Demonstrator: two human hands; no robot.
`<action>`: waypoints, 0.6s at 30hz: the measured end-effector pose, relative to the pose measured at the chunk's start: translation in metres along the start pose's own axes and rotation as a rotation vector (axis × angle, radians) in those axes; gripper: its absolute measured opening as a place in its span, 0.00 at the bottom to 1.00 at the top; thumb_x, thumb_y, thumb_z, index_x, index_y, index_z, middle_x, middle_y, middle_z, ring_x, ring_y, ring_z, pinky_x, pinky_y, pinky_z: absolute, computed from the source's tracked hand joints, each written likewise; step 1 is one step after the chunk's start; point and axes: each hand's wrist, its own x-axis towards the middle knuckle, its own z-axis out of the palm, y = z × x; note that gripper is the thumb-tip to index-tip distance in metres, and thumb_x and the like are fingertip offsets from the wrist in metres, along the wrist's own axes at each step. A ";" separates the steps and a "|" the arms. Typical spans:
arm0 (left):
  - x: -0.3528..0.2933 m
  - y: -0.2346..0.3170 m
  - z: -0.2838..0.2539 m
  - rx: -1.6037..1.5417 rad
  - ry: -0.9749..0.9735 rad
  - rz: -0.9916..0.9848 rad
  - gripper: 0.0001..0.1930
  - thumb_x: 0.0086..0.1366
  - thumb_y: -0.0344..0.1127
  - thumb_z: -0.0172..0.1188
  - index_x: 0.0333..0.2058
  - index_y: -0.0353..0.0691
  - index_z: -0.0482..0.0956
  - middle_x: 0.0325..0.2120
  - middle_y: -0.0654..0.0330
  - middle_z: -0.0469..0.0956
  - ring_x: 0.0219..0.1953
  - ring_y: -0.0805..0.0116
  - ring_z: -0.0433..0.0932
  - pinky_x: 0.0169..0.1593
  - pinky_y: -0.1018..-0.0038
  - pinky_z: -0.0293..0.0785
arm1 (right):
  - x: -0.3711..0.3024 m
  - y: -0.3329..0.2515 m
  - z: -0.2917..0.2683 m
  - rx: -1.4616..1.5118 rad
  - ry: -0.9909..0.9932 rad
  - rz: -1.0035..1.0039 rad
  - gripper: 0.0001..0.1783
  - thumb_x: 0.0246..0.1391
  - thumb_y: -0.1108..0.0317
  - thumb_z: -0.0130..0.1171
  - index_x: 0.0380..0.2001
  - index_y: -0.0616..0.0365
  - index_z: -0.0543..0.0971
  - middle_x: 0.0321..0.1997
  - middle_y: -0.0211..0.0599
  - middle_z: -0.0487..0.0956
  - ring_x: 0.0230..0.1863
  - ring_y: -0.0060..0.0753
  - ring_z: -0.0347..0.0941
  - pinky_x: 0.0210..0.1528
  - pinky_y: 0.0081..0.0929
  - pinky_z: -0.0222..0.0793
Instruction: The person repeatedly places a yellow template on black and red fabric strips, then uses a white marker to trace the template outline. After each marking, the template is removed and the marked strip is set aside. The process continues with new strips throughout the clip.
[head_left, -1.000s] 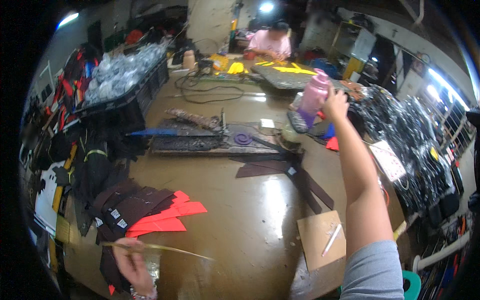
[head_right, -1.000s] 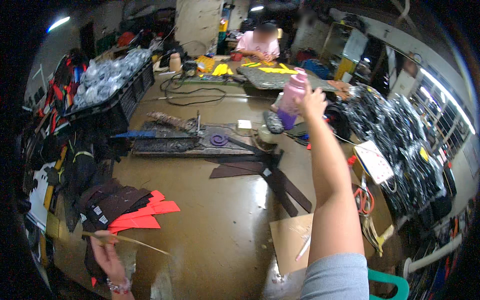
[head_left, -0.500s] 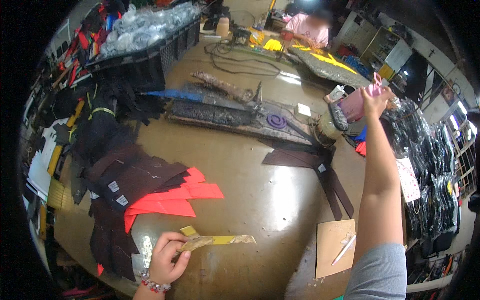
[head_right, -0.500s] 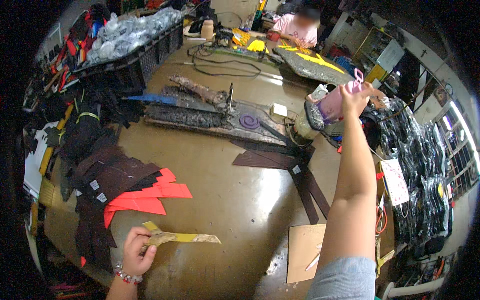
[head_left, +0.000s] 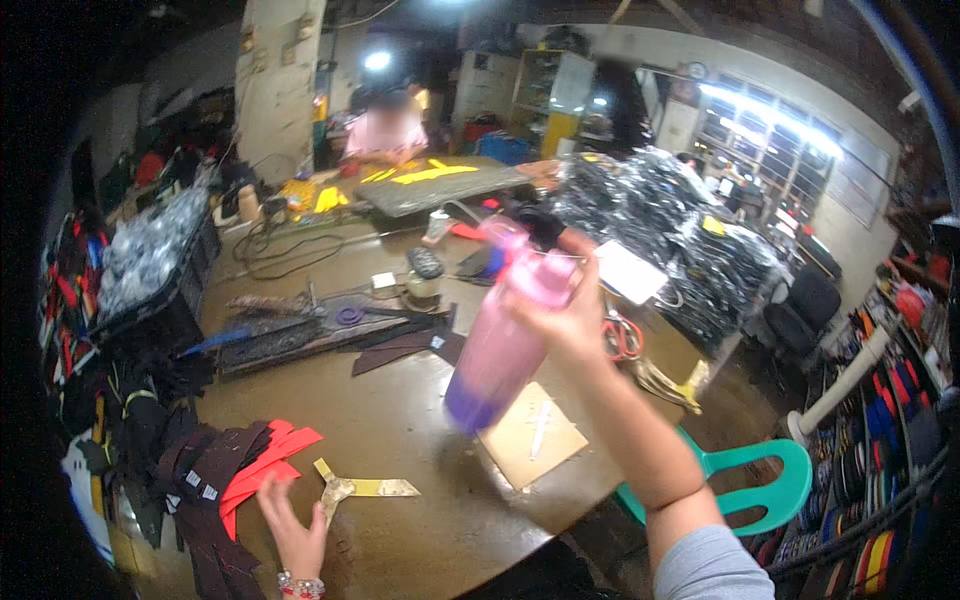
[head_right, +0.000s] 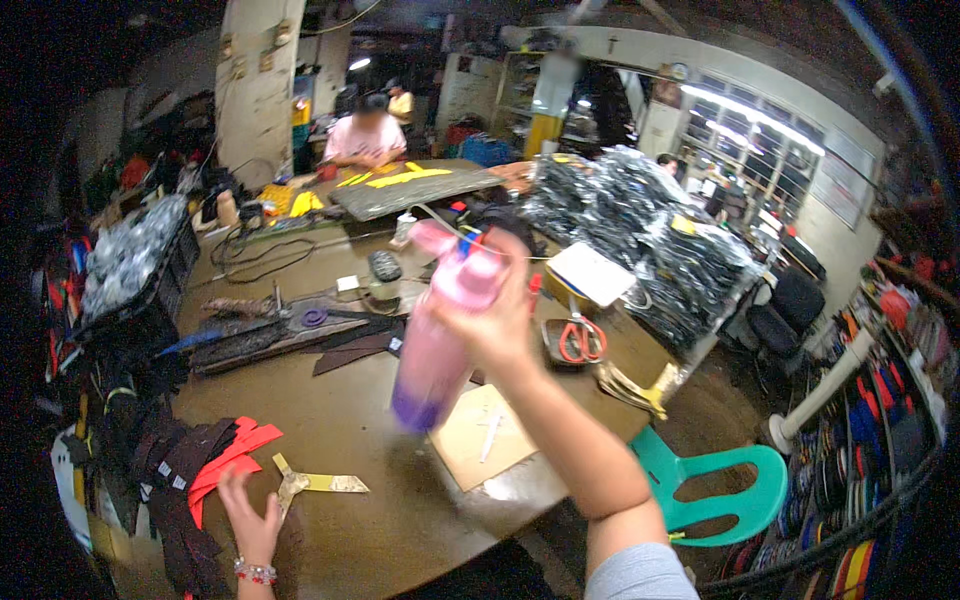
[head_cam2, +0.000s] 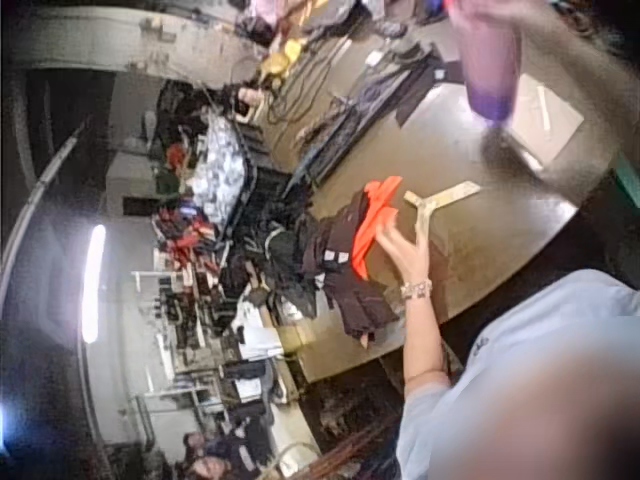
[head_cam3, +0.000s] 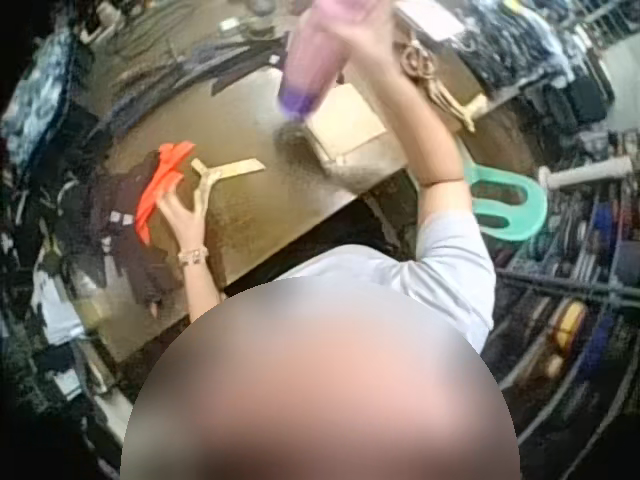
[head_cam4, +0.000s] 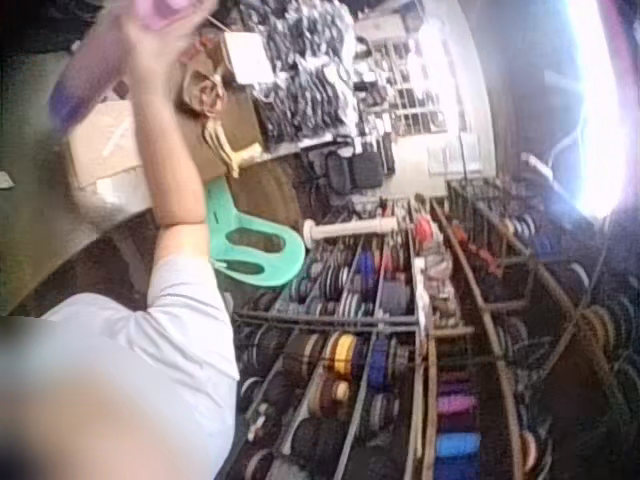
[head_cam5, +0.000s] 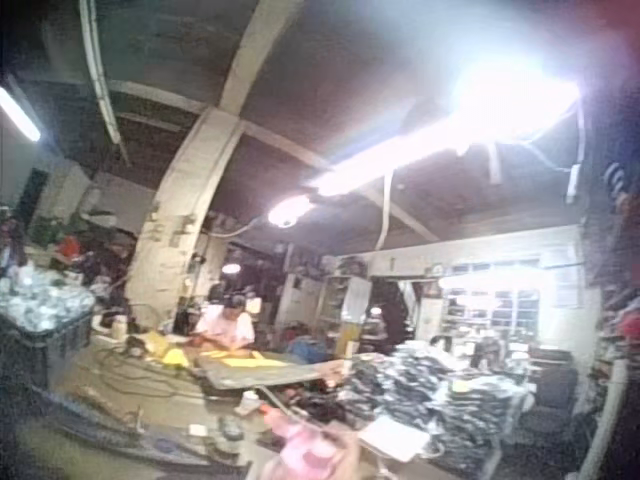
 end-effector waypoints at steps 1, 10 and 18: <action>0.006 0.016 -0.007 0.003 0.077 -0.068 0.19 0.51 0.28 0.63 0.44 0.35 0.73 0.60 0.47 0.58 0.62 0.48 0.60 0.64 0.59 0.58 | -0.032 -0.015 -0.002 0.128 -0.055 0.079 0.53 0.33 0.69 0.78 0.61 0.53 0.57 0.52 0.39 0.71 0.52 0.34 0.73 0.57 0.34 0.68; 0.060 0.211 -0.053 -0.312 -0.381 1.072 0.18 0.51 0.31 0.62 0.44 0.43 0.79 0.54 0.49 0.70 0.63 0.43 0.63 0.62 0.50 0.62 | -0.194 -0.091 0.019 -0.228 -0.286 -0.164 0.55 0.37 0.60 0.77 0.65 0.59 0.55 0.58 0.52 0.69 0.57 0.50 0.71 0.59 0.41 0.67; 0.074 0.246 -0.043 -0.473 -0.929 0.963 0.23 0.47 0.24 0.54 0.45 0.44 0.81 0.62 0.50 0.64 0.68 0.45 0.56 0.68 0.56 0.56 | -0.203 -0.066 -0.005 0.032 -0.824 0.156 0.67 0.31 0.51 0.79 0.67 0.64 0.48 0.67 0.56 0.60 0.70 0.49 0.55 0.69 0.42 0.53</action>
